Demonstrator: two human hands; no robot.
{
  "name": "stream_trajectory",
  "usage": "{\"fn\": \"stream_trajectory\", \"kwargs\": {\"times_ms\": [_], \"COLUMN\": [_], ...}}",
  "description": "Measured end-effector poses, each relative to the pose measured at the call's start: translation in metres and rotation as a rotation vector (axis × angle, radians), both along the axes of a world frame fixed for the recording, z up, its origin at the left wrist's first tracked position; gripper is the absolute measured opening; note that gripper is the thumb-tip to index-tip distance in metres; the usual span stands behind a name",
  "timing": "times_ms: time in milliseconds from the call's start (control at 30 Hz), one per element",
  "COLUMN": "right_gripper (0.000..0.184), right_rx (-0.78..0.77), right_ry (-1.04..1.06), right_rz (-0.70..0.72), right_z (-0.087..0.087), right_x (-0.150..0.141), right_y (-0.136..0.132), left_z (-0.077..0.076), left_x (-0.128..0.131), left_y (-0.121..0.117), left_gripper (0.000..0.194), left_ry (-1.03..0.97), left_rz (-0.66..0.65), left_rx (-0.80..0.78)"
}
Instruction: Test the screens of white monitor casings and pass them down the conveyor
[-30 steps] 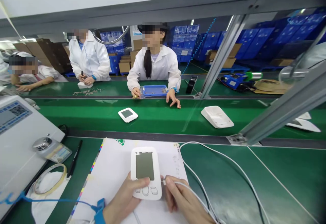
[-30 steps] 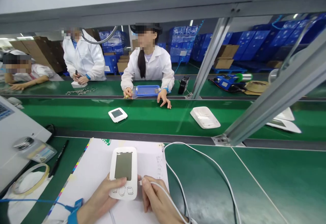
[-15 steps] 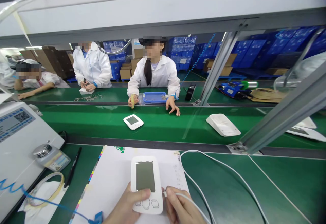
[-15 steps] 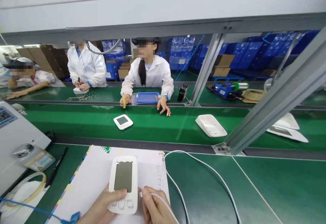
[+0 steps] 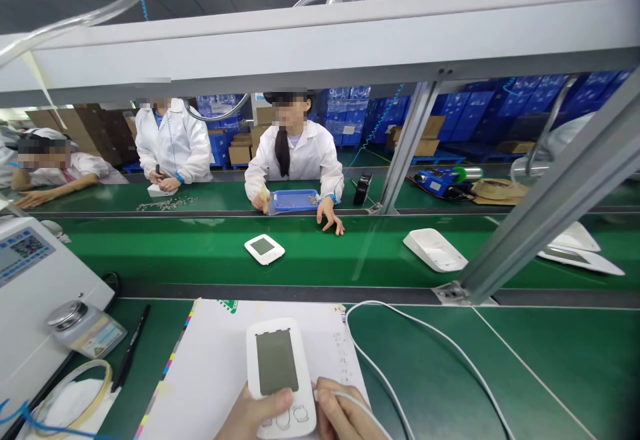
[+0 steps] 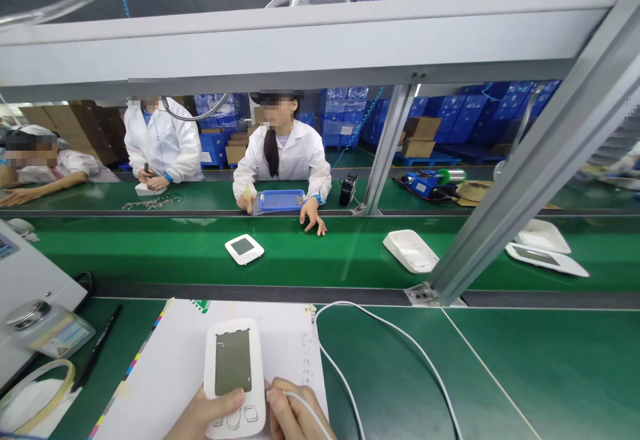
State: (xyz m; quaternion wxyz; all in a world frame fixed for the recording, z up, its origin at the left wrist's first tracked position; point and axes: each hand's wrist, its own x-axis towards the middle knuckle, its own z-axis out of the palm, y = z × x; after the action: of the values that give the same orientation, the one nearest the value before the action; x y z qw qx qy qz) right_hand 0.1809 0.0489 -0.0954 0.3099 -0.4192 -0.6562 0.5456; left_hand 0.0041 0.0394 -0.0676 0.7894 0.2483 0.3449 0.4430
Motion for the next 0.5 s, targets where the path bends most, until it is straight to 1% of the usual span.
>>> {"fn": "stream_trajectory", "kwargs": {"times_ms": [67, 133, 233, 267, 367, 433, 500], "right_gripper": [0.067, 0.065, 0.060, 0.058, 0.050, 0.047, 0.044], "right_rx": [0.013, 0.005, -0.040, -0.053, -0.139, -0.203, -0.215], "right_ry": [0.033, 0.063, 0.100, 0.120, 0.226, 0.283, 0.302], "right_rz": [0.023, 0.034, -0.024, -0.037, -0.008, -0.020, -0.084], "right_z": [-0.002, 0.000, 0.007, 0.009, 0.013, 0.013, 0.011], "right_x": [0.000, 0.000, 0.001, 0.002, 0.003, 0.003, 0.004], "right_y": [0.002, 0.002, 0.000, -0.001, -0.002, -0.001, 0.001], "left_z": [0.001, 0.002, 0.004, 0.005, 0.006, 0.004, -0.001], "left_x": [0.003, 0.006, 0.009, 0.010, 0.011, 0.009, 0.008], "left_y": [0.000, 0.001, 0.003, 0.004, 0.005, 0.004, 0.001], "left_gripper": [0.036, 0.034, 0.034, 0.033, 0.033, 0.034, 0.038], "left_ry": [0.012, 0.040, 0.073, 0.077, 0.088, 0.126, 0.220], "left_rz": [-0.012, -0.043, -0.093, -0.101, -0.117, -0.097, -0.020], "left_rx": [0.048, 0.130, 0.248, 0.274, 0.294, 0.287, 0.304]}}
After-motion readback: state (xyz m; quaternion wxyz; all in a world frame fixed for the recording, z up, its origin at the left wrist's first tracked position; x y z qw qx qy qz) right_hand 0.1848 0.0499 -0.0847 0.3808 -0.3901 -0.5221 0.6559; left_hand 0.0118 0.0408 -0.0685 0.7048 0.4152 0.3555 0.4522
